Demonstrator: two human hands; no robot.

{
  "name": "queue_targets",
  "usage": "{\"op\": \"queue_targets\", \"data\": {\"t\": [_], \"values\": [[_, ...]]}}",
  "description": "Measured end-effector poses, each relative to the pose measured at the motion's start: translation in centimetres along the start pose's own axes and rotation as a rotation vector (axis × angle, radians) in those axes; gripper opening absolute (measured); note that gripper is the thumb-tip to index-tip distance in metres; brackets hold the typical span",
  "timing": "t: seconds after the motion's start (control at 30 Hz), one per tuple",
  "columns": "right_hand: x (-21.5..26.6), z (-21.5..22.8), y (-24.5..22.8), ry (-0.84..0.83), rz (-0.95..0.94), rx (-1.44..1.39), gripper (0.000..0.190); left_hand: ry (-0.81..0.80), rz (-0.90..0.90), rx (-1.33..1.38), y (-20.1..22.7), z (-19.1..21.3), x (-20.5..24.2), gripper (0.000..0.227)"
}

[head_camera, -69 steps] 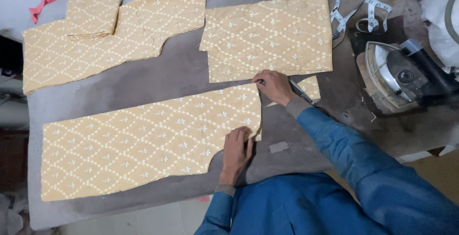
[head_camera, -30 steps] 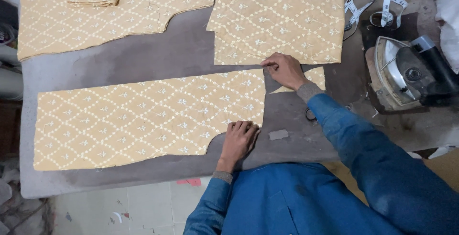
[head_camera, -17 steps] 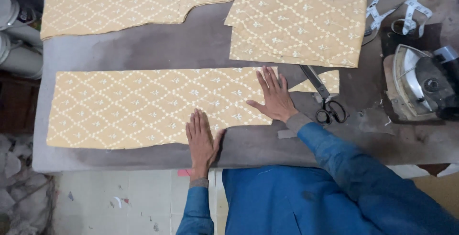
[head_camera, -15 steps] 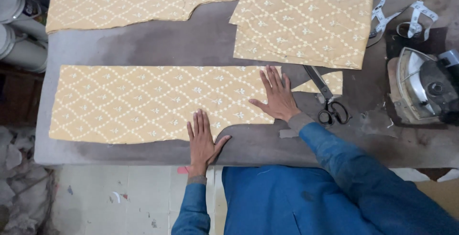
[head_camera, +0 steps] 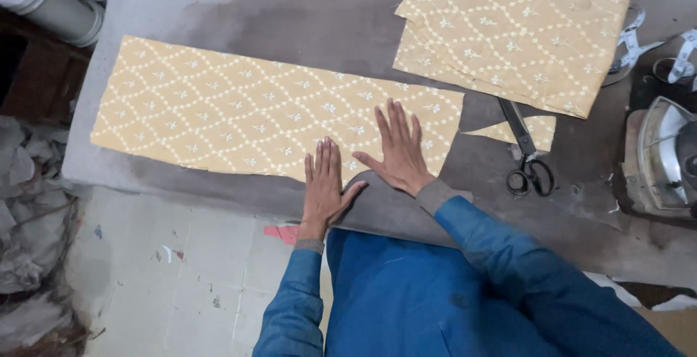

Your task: The person uses shears to cut a piece of patterned fabric on a worktable, then folds and stacks the cut pieces. The person also smooths and aligns the fabric layers before and after cutting.

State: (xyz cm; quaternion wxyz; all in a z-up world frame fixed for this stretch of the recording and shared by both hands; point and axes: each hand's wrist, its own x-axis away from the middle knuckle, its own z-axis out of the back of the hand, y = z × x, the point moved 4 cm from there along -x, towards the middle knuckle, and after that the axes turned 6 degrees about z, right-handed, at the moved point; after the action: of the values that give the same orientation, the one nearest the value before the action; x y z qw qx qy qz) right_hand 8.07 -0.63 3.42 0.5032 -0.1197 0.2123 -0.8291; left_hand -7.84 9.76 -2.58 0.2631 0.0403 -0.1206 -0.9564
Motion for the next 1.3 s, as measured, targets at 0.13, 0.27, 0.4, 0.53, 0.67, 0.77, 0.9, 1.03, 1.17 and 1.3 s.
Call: {"op": "queue_targets", "data": {"t": [0.13,0.27,0.4,0.53,0.67,0.77,0.9,1.03,1.17,1.3], "values": [[-1.9,-3.8,-4.5,0.041,0.068,-0.129,0.09,0.005,-0.027,-0.019,-1.8,-1.0,0.6,0.104],[-3.4,-7.1,-7.8,0.197,0.111,-0.194,0.08,0.136,0.002,0.042,-6.1,0.0,0.9,0.083],[-3.7,-9.8,-8.2,0.23,0.131,0.047,0.085,0.06,0.048,0.071,-11.2,1.1,1.6,0.083],[-4.8,-10.2,-8.8,0.096,0.038,0.169,0.09,0.022,-0.011,0.08,-18.9,4.5,1.1,0.092],[-4.7,-10.1,-9.3,0.08,-0.014,0.257,0.088,0.088,0.124,0.066,-30.8,6.5,0.1,0.095],[-4.4,-10.2,-9.1,0.09,-0.027,0.301,0.089,0.181,-0.063,0.101,-33.6,11.4,-1.1,0.089],[-5.0,-10.7,-9.0,0.071,-0.064,0.321,0.091,0.232,0.109,-0.02,-40.4,12.9,-3.3,0.094],[-5.2,-7.9,-9.9,0.128,-0.138,0.129,0.09,0.084,0.26,0.236,-40.0,16.1,-4.9,0.11],[-4.1,-5.2,-8.9,0.198,-0.317,0.031,0.094,-0.089,0.436,0.232,-43.7,14.7,-5.7,0.111],[-0.9,-4.2,-4.1,0.257,-0.421,0.065,0.089,0.011,0.324,0.161,-43.7,14.7,-6.2,0.107]]}}
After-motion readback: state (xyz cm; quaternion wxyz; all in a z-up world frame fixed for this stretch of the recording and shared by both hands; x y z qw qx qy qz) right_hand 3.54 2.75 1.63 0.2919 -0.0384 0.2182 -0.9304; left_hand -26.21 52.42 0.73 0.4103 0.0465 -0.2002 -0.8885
